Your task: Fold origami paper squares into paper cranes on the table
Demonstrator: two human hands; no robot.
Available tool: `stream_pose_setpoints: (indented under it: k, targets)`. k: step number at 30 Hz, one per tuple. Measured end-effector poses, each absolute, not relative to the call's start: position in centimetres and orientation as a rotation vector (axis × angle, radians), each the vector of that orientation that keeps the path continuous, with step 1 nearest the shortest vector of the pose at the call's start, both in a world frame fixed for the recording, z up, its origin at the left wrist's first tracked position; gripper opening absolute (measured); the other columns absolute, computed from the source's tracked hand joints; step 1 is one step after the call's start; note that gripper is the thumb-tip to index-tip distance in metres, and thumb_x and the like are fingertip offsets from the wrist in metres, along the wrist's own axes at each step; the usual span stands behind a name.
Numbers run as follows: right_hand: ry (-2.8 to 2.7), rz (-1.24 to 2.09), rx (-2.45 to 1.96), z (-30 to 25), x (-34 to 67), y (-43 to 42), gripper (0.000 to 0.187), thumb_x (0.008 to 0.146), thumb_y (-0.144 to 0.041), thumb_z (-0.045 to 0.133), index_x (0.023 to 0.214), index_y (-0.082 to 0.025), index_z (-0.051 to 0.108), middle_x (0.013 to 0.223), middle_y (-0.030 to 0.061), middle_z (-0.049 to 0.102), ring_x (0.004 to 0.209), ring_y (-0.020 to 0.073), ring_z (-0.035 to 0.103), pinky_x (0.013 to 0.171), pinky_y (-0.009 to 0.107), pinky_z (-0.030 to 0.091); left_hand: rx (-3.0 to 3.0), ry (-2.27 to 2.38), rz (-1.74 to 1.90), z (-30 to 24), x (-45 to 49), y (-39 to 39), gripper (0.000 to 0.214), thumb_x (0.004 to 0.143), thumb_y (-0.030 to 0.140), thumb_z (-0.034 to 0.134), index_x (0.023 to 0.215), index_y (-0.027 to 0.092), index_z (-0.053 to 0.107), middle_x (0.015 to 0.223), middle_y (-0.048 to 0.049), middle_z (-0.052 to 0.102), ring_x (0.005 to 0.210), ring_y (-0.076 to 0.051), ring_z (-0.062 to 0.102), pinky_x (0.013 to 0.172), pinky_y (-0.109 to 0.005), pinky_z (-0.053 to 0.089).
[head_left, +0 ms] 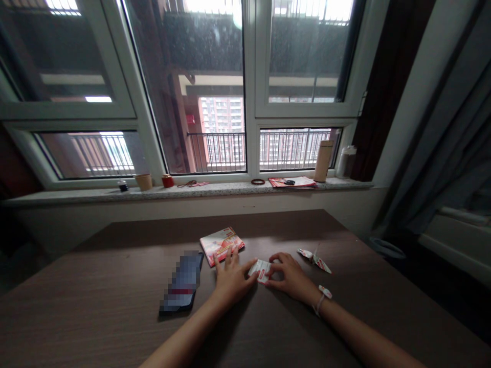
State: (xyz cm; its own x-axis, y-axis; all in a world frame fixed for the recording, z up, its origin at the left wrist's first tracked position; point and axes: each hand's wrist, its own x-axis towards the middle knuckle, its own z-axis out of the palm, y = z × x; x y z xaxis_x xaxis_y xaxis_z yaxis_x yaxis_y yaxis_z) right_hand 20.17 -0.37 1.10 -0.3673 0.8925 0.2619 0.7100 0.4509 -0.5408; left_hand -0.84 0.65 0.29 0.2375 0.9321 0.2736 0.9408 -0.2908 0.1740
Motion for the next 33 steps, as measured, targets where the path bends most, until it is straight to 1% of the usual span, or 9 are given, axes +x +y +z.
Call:
stream_pose_setpoints:
  k: [5,8,13,15,17,19,23,28,33]
  targets:
    - [-2.304,0.515,-1.291,1.4,20.3,-0.3,0.022,0.078,-0.047,0.065,0.088,-0.027,0.067,0.144,-0.0018,0.044,0.139,0.0268,0.022,0.114,0.051,0.013,-2.462,-1.837,-0.494,0.1,-1.0,0.6,0.045,0.084,0.063,0.045,0.126,0.049,0.053,0.149,-0.0065,0.037,0.140,-0.039,0.020,0.101,-0.072,-0.010]
    - [-2.339,0.551,-1.259,1.6,20.3,-0.3,0.024,0.081,-0.049,0.060,0.088,-0.027,0.064,0.144,-0.0024,0.044,0.142,0.0268,0.019,0.114,0.056,0.006,-2.452,-1.782,-0.543,0.1,-0.9,0.4,0.043,0.084,0.060,0.047,0.124,0.047,0.055,0.148,-0.0058,0.038,0.139,-0.038,0.022,0.102,-0.072,-0.010]
    - [-2.395,0.588,-1.196,2.1,20.3,-0.2,0.026,0.084,-0.049,0.056,0.095,-0.026,0.063,0.144,-0.0005,0.046,0.142,0.0243,0.020,0.115,0.056,0.004,-2.411,-1.715,-0.649,0.5,-0.5,0.1,0.035,0.082,0.051,0.058,0.114,0.040,0.065,0.148,-0.0041,0.037,0.137,-0.035,0.024,0.107,-0.067,-0.010]
    - [-2.417,0.602,-1.190,2.2,20.3,-0.2,0.031,0.085,-0.048,0.055,0.107,-0.028,0.062,0.143,0.0009,0.047,0.143,0.0232,0.019,0.115,0.054,0.004,-2.409,-1.707,-0.670,0.6,-0.4,0.1,0.034,0.081,0.049,0.061,0.113,0.039,0.065,0.147,-0.0036,0.039,0.137,-0.035,0.024,0.107,-0.067,-0.010]
    - [-2.429,0.614,-1.192,2.3,20.3,-0.1,0.043,0.085,-0.047,0.056,0.124,-0.030,0.054,0.142,0.0029,0.048,0.143,0.0221,0.019,0.116,0.053,0.003,-2.405,-1.701,-0.686,0.7,-0.3,0.1,0.033,0.080,0.048,0.062,0.111,0.038,0.067,0.146,-0.0037,0.040,0.137,-0.036,0.024,0.107,-0.068,-0.009]
    - [-2.438,0.618,-1.197,2.3,20.3,0.1,0.052,0.084,-0.047,0.057,0.132,-0.030,0.047,0.141,0.0037,0.049,0.143,0.0222,0.020,0.116,0.052,0.003,-2.400,-1.678,-0.696,0.7,-0.3,0.0,0.031,0.079,0.048,0.063,0.108,0.038,0.068,0.145,-0.0040,0.041,0.137,-0.035,0.026,0.108,-0.067,-0.010]
    - [-2.448,0.591,-1.195,2.2,20.3,0.3,0.046,0.084,-0.046,0.059,0.127,-0.032,0.053,0.142,0.0007,0.048,0.142,0.0243,0.021,0.115,0.053,0.002,-2.388,-1.600,-0.695,1.1,-0.4,-0.2,0.027,0.078,0.047,0.065,0.100,0.035,0.072,0.140,-0.0050,0.047,0.134,-0.034,0.031,0.109,-0.065,-0.013]
    - [-2.442,0.578,-1.221,2.2,20.3,0.4,0.053,0.082,-0.048,0.060,0.132,-0.033,0.048,0.140,0.0009,0.050,0.141,0.0265,0.021,0.115,0.054,0.004,-2.416,-1.512,-0.684,1.7,-0.5,-0.5,0.019,0.079,0.046,0.064,0.084,0.031,0.075,0.137,-0.0033,0.051,0.131,-0.034,0.036,0.109,-0.063,-0.017]
    - [-2.446,0.582,-1.240,2.4,20.3,0.3,0.054,0.082,-0.049,0.059,0.132,-0.033,0.048,0.139,0.0016,0.051,0.141,0.0276,0.021,0.115,0.053,0.004,-2.428,-1.459,-0.687,1.8,-0.8,-0.6,0.019,0.079,0.046,0.065,0.080,0.031,0.076,0.135,-0.0008,0.054,0.130,-0.032,0.038,0.110,-0.063,-0.018]
